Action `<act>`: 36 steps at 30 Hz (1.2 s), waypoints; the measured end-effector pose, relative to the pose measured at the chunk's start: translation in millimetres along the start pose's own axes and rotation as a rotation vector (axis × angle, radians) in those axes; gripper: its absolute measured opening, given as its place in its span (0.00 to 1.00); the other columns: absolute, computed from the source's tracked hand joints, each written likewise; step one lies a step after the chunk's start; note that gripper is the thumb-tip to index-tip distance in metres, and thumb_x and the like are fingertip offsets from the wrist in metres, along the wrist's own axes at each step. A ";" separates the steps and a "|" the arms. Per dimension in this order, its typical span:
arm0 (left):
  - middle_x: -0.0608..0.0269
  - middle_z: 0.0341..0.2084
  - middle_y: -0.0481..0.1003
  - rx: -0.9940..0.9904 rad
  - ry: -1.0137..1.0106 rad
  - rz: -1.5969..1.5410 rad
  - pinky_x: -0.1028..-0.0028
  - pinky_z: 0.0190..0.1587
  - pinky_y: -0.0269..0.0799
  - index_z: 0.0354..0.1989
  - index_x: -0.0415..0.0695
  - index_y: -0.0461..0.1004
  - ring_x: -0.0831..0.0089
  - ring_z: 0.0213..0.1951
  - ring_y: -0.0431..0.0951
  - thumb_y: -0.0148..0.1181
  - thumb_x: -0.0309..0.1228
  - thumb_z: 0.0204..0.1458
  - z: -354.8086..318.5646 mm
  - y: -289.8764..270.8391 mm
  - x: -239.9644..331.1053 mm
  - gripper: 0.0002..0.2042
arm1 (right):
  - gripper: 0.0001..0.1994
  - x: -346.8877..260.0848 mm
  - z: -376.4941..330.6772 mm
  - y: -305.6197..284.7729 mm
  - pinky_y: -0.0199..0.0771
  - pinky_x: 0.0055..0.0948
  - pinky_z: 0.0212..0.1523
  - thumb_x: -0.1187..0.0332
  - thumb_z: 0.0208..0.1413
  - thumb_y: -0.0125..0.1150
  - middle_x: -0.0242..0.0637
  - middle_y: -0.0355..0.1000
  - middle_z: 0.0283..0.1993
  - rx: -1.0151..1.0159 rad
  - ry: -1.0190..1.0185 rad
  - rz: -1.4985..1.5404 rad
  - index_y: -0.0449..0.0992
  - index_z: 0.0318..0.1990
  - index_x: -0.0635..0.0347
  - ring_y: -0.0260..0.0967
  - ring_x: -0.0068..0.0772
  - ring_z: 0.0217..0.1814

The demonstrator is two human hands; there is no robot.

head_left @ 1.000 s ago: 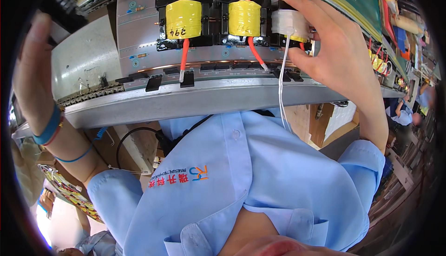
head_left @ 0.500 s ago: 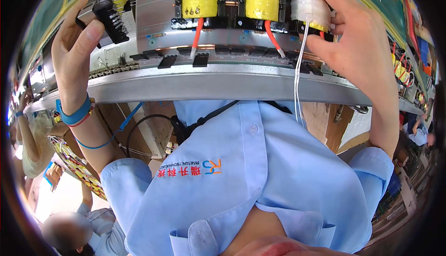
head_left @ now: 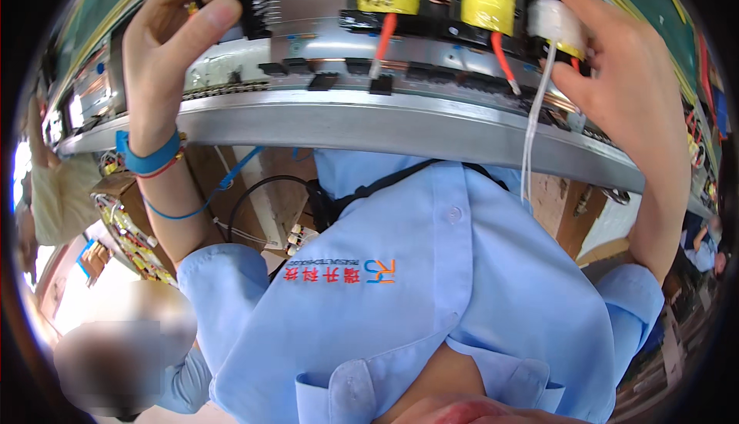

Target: Assembling components of a transformer on a factory assembly line.

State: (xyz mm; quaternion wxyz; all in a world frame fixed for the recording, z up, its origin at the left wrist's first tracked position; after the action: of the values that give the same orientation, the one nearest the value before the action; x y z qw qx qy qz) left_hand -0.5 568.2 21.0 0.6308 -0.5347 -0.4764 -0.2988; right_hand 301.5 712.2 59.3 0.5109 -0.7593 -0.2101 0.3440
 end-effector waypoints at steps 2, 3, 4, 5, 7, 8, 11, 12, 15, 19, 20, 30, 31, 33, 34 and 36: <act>0.52 0.45 0.75 0.003 -0.049 -0.034 0.74 0.53 0.67 0.64 0.29 0.58 0.71 0.46 0.75 0.62 0.33 0.51 -9.4 -1.2 -2.0 0.34 | 0.31 9.7 4.4 12.9 0.76 0.30 0.36 0.79 0.39 0.63 0.47 0.75 0.40 0.038 -0.038 0.086 0.71 0.57 0.58 0.74 0.35 0.34; 0.52 0.45 0.75 0.000 -0.063 -0.062 0.73 0.54 0.67 0.64 0.29 0.58 0.71 0.47 0.75 0.62 0.33 0.51 -8.4 3.4 0.3 0.34 | 0.31 12.9 -0.8 11.1 0.76 0.30 0.37 0.80 0.39 0.62 0.47 0.75 0.42 0.084 -0.071 0.059 0.70 0.58 0.58 0.74 0.36 0.35; 0.51 0.48 0.74 -0.011 -0.062 -0.035 0.71 0.56 0.66 0.63 0.29 0.59 0.70 0.47 0.75 0.63 0.34 0.50 -7.8 2.6 1.6 0.34 | 0.31 14.1 -6.0 8.9 0.76 0.29 0.38 0.80 0.40 0.61 0.47 0.75 0.43 0.130 -0.106 0.035 0.70 0.58 0.57 0.74 0.37 0.35; 0.50 0.51 0.72 -0.030 -0.039 -0.027 0.70 0.57 0.66 0.62 0.28 0.60 0.68 0.50 0.74 0.65 0.33 0.49 -3.8 6.6 1.0 0.34 | 0.31 14.2 -9.7 8.1 0.77 0.29 0.39 0.81 0.40 0.61 0.47 0.75 0.44 0.172 -0.127 0.007 0.70 0.59 0.57 0.74 0.39 0.36; 0.50 0.53 0.71 -0.005 0.004 0.025 0.70 0.58 0.65 0.62 0.29 0.61 0.67 0.52 0.73 0.66 0.32 0.48 -0.8 12.8 1.0 0.34 | 0.32 14.5 -9.5 8.8 0.77 0.30 0.40 0.81 0.40 0.60 0.47 0.74 0.46 0.161 -0.112 0.026 0.69 0.59 0.56 0.75 0.40 0.39; 0.50 0.54 0.70 0.024 0.045 0.071 0.69 0.59 0.64 0.62 0.29 0.61 0.66 0.54 0.71 0.67 0.31 0.48 -0.4 11.4 6.8 0.34 | 0.32 14.9 -9.0 8.0 0.77 0.30 0.41 0.82 0.40 0.60 0.47 0.74 0.47 0.149 -0.104 0.022 0.69 0.59 0.56 0.75 0.40 0.40; 0.51 0.55 0.69 -0.072 0.015 0.082 0.68 0.61 0.61 0.61 0.29 0.62 0.65 0.58 0.68 0.68 0.29 0.47 -0.9 11.0 11.9 0.33 | 0.33 17.7 -9.8 10.1 0.78 0.30 0.42 0.82 0.40 0.60 0.47 0.72 0.52 0.126 -0.093 0.035 0.69 0.60 0.55 0.74 0.39 0.43; 0.51 0.56 0.69 -0.067 -0.020 0.088 0.68 0.62 0.60 0.62 0.29 0.61 0.65 0.58 0.67 0.69 0.27 0.46 -2.1 8.3 10.4 0.34 | 0.33 18.6 -9.8 10.8 0.78 0.30 0.43 0.82 0.41 0.60 0.46 0.72 0.53 0.122 -0.075 0.075 0.69 0.60 0.54 0.75 0.38 0.44; 0.51 0.56 0.69 -0.096 0.061 0.163 0.67 0.62 0.60 0.63 0.30 0.60 0.65 0.59 0.67 0.71 0.26 0.44 4.1 14.7 16.6 0.36 | 0.33 20.5 -10.1 15.5 0.78 0.31 0.46 0.83 0.42 0.60 0.45 0.70 0.55 0.104 -0.050 0.093 0.69 0.61 0.52 0.75 0.37 0.47; 0.51 0.56 0.69 -0.147 0.040 0.260 0.67 0.63 0.60 0.64 0.31 0.59 0.65 0.58 0.69 0.73 0.26 0.43 7.6 20.6 20.4 0.38 | 0.33 17.5 -16.6 23.8 0.78 0.31 0.46 0.83 0.43 0.60 0.45 0.70 0.56 0.350 -0.064 0.175 0.69 0.61 0.52 0.74 0.38 0.49; 0.51 0.56 0.69 -0.135 0.016 0.253 0.67 0.62 0.61 0.63 0.32 0.60 0.65 0.58 0.69 0.73 0.27 0.42 6.6 20.3 20.5 0.39 | 0.33 15.4 -19.7 21.0 0.78 0.31 0.46 0.83 0.43 0.60 0.44 0.70 0.56 0.413 -0.069 0.191 0.69 0.61 0.52 0.74 0.38 0.49; 0.56 0.55 0.70 -0.198 0.045 0.484 0.67 0.60 0.65 0.62 0.37 0.63 0.68 0.56 0.71 0.75 0.27 0.40 11.1 32.8 49.6 0.38 | 0.34 -4.3 -3.7 4.6 0.76 0.30 0.45 0.81 0.42 0.63 0.43 0.68 0.59 0.046 0.118 0.053 0.68 0.62 0.49 0.72 0.39 0.52; 0.56 0.56 0.70 -0.251 0.078 0.548 0.66 0.59 0.66 0.62 0.39 0.64 0.66 0.56 0.72 0.74 0.27 0.40 16.5 40.8 56.2 0.37 | 0.34 -4.6 -5.6 1.2 0.76 0.30 0.46 0.81 0.42 0.63 0.43 0.68 0.59 0.011 0.148 0.055 0.68 0.62 0.48 0.72 0.39 0.52; 0.56 0.57 0.70 -0.292 0.094 0.619 0.65 0.59 0.67 0.62 0.42 0.65 0.64 0.56 0.72 0.73 0.26 0.40 16.9 59.1 73.9 0.36 | 0.34 7.9 -8.4 9.5 0.75 0.30 0.46 0.81 0.42 0.64 0.42 0.68 0.59 -0.031 0.158 0.062 0.68 0.62 0.48 0.72 0.38 0.53; 0.53 0.52 0.70 -0.249 -0.037 0.588 0.65 0.56 0.70 0.60 0.37 0.64 0.61 0.53 0.73 0.74 0.28 0.40 30.4 83.5 66.4 0.36 | 0.35 36.6 -15.7 18.7 0.75 0.30 0.46 0.81 0.42 0.64 0.42 0.68 0.59 0.056 0.149 0.074 0.68 0.62 0.48 0.72 0.38 0.53; 0.49 0.48 0.70 -0.137 -0.249 0.646 0.65 0.53 0.73 0.58 0.32 0.64 0.59 0.50 0.75 0.74 0.31 0.39 20.7 70.7 63.7 0.36 | 0.35 34.6 -16.7 38.8 0.76 0.30 0.46 0.81 0.42 0.64 0.42 0.68 0.59 0.144 0.021 0.156 0.68 0.62 0.48 0.72 0.38 0.53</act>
State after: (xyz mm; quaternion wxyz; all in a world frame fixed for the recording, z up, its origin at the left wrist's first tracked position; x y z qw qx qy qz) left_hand 79.8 614.1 51.5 0.5925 -0.7312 -0.3348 -0.0478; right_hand 335.9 709.7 17.0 0.5378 -0.7383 -0.1199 0.3890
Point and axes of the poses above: each hand's wrist, its own z-axis towards the middle knuckle, its own y-axis out of the palm, x = y × z, the point moved 8 cm from there along z, towards the middle knuckle
